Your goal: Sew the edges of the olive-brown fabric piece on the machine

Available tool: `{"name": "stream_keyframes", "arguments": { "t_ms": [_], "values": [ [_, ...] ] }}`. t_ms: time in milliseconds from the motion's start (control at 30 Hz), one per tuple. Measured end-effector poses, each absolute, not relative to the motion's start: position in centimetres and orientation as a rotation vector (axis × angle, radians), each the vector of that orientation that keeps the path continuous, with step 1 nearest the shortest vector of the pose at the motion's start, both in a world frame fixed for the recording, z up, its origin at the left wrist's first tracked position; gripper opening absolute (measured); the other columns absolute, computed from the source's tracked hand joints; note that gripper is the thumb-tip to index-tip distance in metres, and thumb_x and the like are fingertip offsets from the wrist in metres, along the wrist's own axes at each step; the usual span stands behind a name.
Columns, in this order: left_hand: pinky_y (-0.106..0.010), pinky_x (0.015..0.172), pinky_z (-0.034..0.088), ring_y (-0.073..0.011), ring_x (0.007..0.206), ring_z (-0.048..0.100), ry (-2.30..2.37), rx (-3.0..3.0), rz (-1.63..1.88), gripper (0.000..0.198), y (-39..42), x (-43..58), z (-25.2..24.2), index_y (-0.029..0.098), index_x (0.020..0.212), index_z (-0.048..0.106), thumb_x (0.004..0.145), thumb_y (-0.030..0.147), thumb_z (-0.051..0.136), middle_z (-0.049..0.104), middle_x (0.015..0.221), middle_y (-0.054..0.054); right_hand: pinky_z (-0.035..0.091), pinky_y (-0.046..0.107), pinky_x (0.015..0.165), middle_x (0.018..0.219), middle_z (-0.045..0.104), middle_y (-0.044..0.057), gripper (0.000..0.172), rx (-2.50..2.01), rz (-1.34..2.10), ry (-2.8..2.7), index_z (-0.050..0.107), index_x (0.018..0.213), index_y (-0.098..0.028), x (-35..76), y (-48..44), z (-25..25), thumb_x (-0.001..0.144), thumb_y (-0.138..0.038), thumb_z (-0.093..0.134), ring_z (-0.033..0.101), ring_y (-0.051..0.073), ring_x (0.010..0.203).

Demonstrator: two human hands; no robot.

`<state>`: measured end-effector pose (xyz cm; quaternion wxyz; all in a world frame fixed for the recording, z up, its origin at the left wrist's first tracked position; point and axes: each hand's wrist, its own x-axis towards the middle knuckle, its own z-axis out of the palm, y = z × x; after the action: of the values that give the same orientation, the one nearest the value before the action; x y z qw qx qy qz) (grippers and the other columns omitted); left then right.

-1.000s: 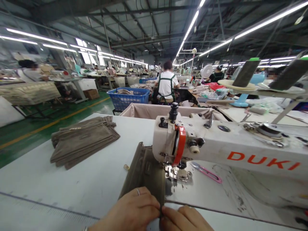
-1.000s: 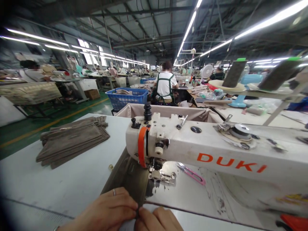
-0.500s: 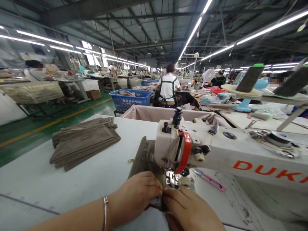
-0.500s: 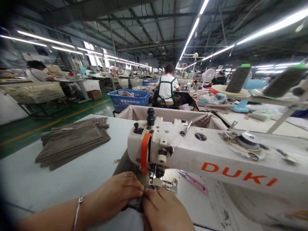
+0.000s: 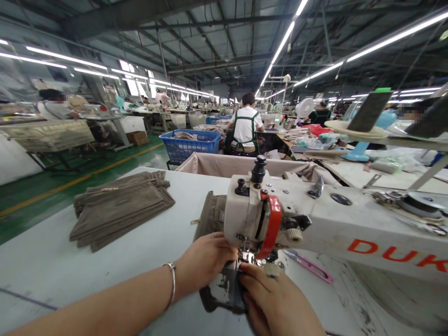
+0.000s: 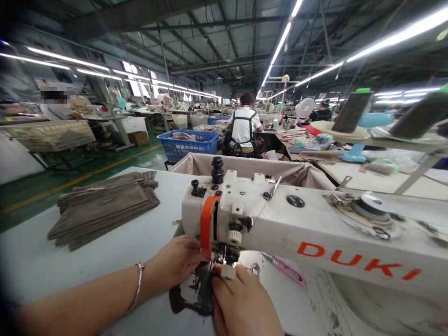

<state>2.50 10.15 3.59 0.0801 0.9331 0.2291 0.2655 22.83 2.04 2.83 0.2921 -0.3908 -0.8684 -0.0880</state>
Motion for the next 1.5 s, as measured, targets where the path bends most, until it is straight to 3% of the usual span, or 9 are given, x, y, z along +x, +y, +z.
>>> {"name": "stream_keyframes", "arguments": {
  "t_ms": [467, 633, 800, 967, 1067, 1167, 1333, 1400, 1500],
  "values": [
    [-0.027, 0.091, 0.049, -0.0157, 0.094, 0.065, 0.754, 2.809, 0.762, 0.021, 10.2, 2.7, 4.0, 0.022, 0.091, 0.071, 0.091, 0.009, 0.055, 0.073, 0.099, 0.002, 0.054, 0.035, 0.083, 0.107, 0.07, 0.001, 0.027, -1.087, -0.121, -2.307, 0.065, 0.101, -0.023, 22.7, 1.8, 3.2, 0.079, -0.009, 0.058, 0.064, 0.021, 0.093],
    [-0.042, 0.096, 0.048, -0.0242, 0.102, 0.059, 1.053, 2.763, 0.753, 0.019, 8.5, 2.4, 4.7, 0.017, 0.098, 0.067, 0.09, 0.008, 0.052, 0.068, 0.104, -0.007, 0.051, 0.031, 0.082, 0.096, 0.068, 0.0, 0.022, -1.181, 0.201, -2.248, 0.066, 0.092, -0.025, 23.2, 1.5, 3.9, 0.085, -0.01, 0.052, 0.061, 0.019, 0.093],
    [-0.055, 0.095, 0.048, -0.0319, 0.104, 0.057, 1.2, 2.695, 0.377, 0.026, 4.6, 2.1, 6.3, 0.013, 0.112, 0.065, 0.09, 0.023, 0.057, 0.063, 0.11, -0.014, 0.049, 0.031, 0.083, 0.094, 0.067, 0.0, 0.023, -1.212, 0.341, -2.185, 0.067, 0.092, -0.026, 23.6, 1.3, 4.2, 0.084, -0.009, 0.052, 0.061, 0.018, 0.093],
    [-0.064, 0.103, 0.039, -0.0386, 0.117, 0.049, 1.231, 2.562, 0.287, 0.06, 2.9, 1.7, 7.0, 0.013, 0.128, 0.058, 0.078, 0.041, 0.073, 0.056, 0.125, -0.017, 0.049, 0.029, 0.081, 0.088, 0.067, -0.002, 0.021, -1.208, 0.301, -2.233, 0.067, 0.089, -0.026, 23.5, 1.1, 4.3, 0.084, -0.008, 0.056, 0.06, 0.016, 0.089],
    [-0.056, 0.11, 0.036, -0.0356, 0.122, 0.048, 1.209, 2.482, 0.24, 0.077, 2.4, 0.9, 7.0, 0.013, 0.132, 0.054, 0.063, 0.029, 0.085, 0.053, 0.13, -0.015, 0.048, 0.027, 0.086, 0.092, 0.068, -0.003, 0.021, -1.184, 0.265, -2.265, 0.067, 0.089, -0.025, 23.4, 0.9, 4.4, 0.084, -0.008, 0.057, 0.061, 0.014, 0.09],
    [-0.046, 0.109, 0.041, -0.0297, 0.121, 0.052, 1.135, 2.43, 0.257, 0.066, 1.8, 0.0, 7.2, 0.018, 0.123, 0.06, 0.062, 0.019, 0.085, 0.055, 0.13, -0.01, 0.047, 0.029, 0.09, 0.102, 0.069, -0.004, 0.02, -1.171, 0.252, -2.282, 0.068, 0.091, -0.026, 23.4, 0.7, 4.4, 0.086, -0.01, 0.057, 0.061, 0.014, 0.094],
    [-0.032, 0.104, 0.045, -0.0194, 0.112, 0.057, 0.901, 2.414, 0.38, 0.023, 1.9, -0.2, 6.9, 0.022, 0.114, 0.063, 0.094, 0.019, 0.053, 0.063, 0.12, -0.004, 0.047, 0.035, 0.091, 0.111, 0.067, -0.001, 0.033, -1.18, 0.297, -2.372, 0.067, 0.108, -0.03, 23.8, 0.9, 4.3, 0.084, -0.01, 0.056, 0.058, 0.02, 0.1],
    [-0.032, 0.104, 0.044, -0.017, 0.11, 0.057, 0.86, 2.461, 0.437, 0.038, 2.7, 0.1, 6.3, 0.025, 0.12, 0.059, 0.093, 0.005, 0.041, 0.062, 0.118, -0.002, 0.047, 0.037, 0.091, 0.113, 0.066, -0.001, 0.037, -1.207, 0.296, -2.41, 0.066, 0.111, -0.032, 23.9, 0.9, 4.3, 0.083, -0.01, 0.055, 0.056, 0.021, 0.102],
    [-0.036, 0.102, 0.045, -0.0201, 0.111, 0.054, 0.756, 2.596, 0.373, 0.053, 4.0, 0.7, 5.7, 0.029, 0.127, 0.054, 0.084, 0.0, 0.049, 0.057, 0.122, -0.003, 0.046, 0.037, 0.086, 0.11, 0.065, 0.001, 0.035, -1.216, 0.262, -2.446, 0.066, 0.108, -0.031, 23.9, 0.8, 4.5, 0.082, -0.01, 0.053, 0.055, 0.021, 0.1]
  ]
}}
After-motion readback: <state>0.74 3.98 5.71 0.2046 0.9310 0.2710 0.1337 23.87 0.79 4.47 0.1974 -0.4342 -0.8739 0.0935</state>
